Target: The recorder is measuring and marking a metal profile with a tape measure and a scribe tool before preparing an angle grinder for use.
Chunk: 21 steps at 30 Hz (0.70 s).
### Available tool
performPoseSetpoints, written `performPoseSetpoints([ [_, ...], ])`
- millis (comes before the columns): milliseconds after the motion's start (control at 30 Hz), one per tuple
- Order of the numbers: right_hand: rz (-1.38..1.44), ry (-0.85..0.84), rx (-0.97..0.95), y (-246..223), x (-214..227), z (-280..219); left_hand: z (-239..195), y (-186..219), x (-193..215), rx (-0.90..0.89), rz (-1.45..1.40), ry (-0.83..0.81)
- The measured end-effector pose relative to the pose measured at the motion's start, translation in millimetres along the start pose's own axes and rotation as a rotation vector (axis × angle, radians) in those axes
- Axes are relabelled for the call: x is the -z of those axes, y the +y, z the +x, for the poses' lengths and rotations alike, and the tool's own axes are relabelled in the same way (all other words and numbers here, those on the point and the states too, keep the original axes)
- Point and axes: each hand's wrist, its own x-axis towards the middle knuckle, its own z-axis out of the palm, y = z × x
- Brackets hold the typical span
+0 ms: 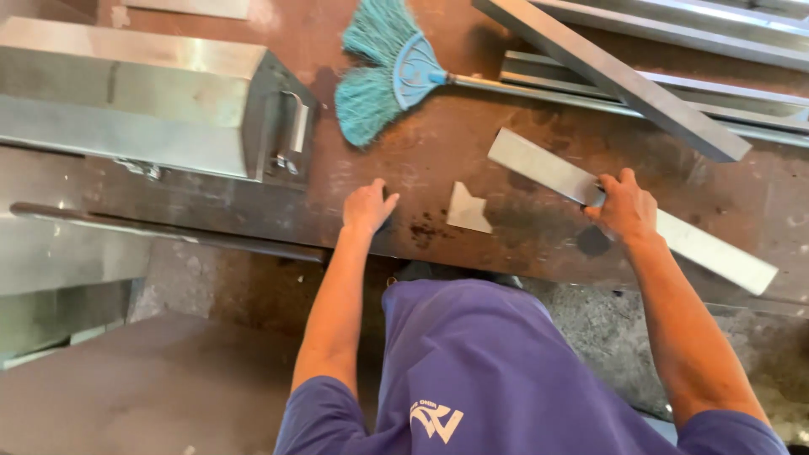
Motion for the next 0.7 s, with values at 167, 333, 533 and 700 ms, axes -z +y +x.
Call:
performPoseSetpoints([
  [167,0.097,0.232,-0.022,-94.8,43.5,-15.0,19.7,-49.6,16.0,-0.074,-0.018,-0.008],
  [333,0.253,0.425,-0.006,-157.9,100.3,-45.4,33.7,-71.5,38.1,-0.200,0.024,0.132],
  [533,1.031,0.610,-0.208,-185.9,122.1,-80.4,-18.7,76.2,105.2,-0.687,-0.506,0.261],
  [700,1.587,0.745,-0.535,-188.5,110.2,-107.7,-73.5,188.2,113.0,-0.821,-0.304,0.133],
])
